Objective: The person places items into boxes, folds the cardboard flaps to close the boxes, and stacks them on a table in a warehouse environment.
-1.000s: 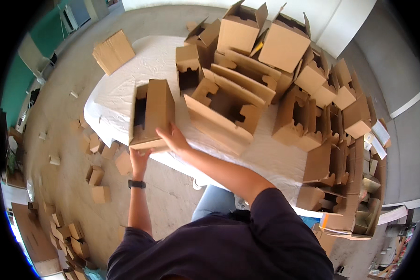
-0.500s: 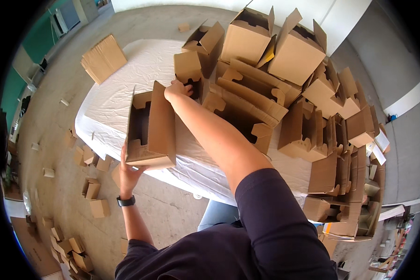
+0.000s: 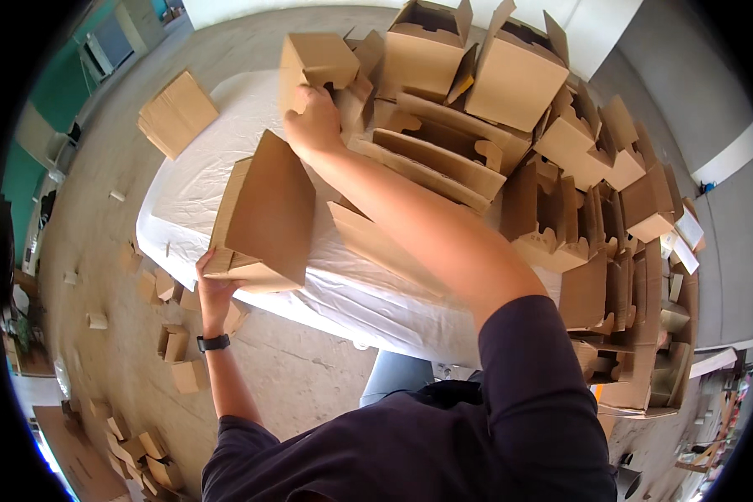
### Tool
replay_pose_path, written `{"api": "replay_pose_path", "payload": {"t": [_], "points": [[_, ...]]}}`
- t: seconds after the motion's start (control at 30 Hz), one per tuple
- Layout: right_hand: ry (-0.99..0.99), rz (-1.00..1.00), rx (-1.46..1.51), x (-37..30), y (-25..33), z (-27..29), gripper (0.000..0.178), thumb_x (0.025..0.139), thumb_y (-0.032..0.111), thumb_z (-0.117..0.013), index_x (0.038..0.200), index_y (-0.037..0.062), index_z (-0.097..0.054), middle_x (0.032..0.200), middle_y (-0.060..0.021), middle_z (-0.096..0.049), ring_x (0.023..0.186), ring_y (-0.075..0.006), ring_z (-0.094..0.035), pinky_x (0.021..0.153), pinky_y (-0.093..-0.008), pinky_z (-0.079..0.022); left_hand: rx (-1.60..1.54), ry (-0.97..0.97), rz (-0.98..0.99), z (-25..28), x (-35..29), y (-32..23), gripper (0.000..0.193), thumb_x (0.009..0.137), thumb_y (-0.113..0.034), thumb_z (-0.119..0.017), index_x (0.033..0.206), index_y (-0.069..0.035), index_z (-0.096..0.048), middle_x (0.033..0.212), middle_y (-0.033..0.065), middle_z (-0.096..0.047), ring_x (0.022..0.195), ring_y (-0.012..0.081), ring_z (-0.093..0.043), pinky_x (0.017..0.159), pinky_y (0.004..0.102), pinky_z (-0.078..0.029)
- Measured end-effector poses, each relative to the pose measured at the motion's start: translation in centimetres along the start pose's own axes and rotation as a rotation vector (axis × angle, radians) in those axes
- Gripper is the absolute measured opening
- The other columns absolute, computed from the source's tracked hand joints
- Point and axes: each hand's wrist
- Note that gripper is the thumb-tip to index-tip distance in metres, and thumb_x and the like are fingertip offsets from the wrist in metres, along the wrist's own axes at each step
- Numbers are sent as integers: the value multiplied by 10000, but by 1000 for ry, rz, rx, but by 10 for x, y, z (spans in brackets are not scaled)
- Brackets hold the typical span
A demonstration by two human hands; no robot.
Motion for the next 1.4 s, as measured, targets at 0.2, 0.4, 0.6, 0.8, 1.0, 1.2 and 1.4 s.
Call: {"api": "replay_pose_path", "payload": {"t": [0.2,0.4,0.6,0.8,1.0,1.2,1.4], "points": [[-73,125,442,-49,49,109,427,837,41,-711,1249,14,-602,949,-37,-644,806,-63,-560,741,-228,-497,20,1,-126,-9,35,-6,786,723,159,-720,1365,-79,-336,1306,127,-457,1140,227,-549,975,371,-522],[-235,30,488,-143,62,212,493,852,-16,-690,1323,0,-544,822,-7,-663,791,-66,-604,771,-218,-490,28,226,21,-68,96,8,573,860,158,-527,1371,-78,-420,1489,92,-373,1275,286,-504,945,325,-522],[-480,8,430,-209,64,293,483,870,-90,-606,1340,-20,-517,990,-21,-648,885,-67,-597,793,-226,-484,216,266,-18,-102,115,22,811,831,103,-640,1505,-109,-241,1503,160,-331,1329,306,-441,977,365,-493],[-472,94,451,-248,60,346,462,895,-82,-572,1344,-13,-486,1181,-70,-638,1088,-133,-589,926,-271,-470,297,260,25,-99,106,64,958,839,3,-702,1541,-137,-65,1541,179,-272,1393,320,-344,990,436,-457],[-535,92,109,-290,53,388,461,919,-64,-544,1362,12,-439,1245,-125,-611,1163,-167,-557,968,-274,-437,128,-198,-141,-103,95,43,722,873,-7,-661,1473,-66,-264,1488,155,-362,1338,308,-406,1043,427,-413],[137,160,-702,-332,39,375,360,811,-93,-517,1131,24,-631,1148,-107,-673,1072,-264,-651,940,-374,-514,231,-253,-624,-247,-42,-147,335,872,52,-606,1199,7,-542,1229,154,-611,1099,282,-600,947,386,-490],[288,217,-911,-361,-36,352,259,745,70,-614,1001,67,-651,967,-75,-677,953,-246,-640,923,-384,-474,113,716,-282,-391,-145,-180,296,921,-123,-597,1212,-87,-636,1416,167,-457,1325,350,-422,1074,415,-353]]}}
Point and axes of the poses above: each hand's wrist, its own x-axis towards the middle knuckle, its own z-axis out of the back of the hand, y = z × x
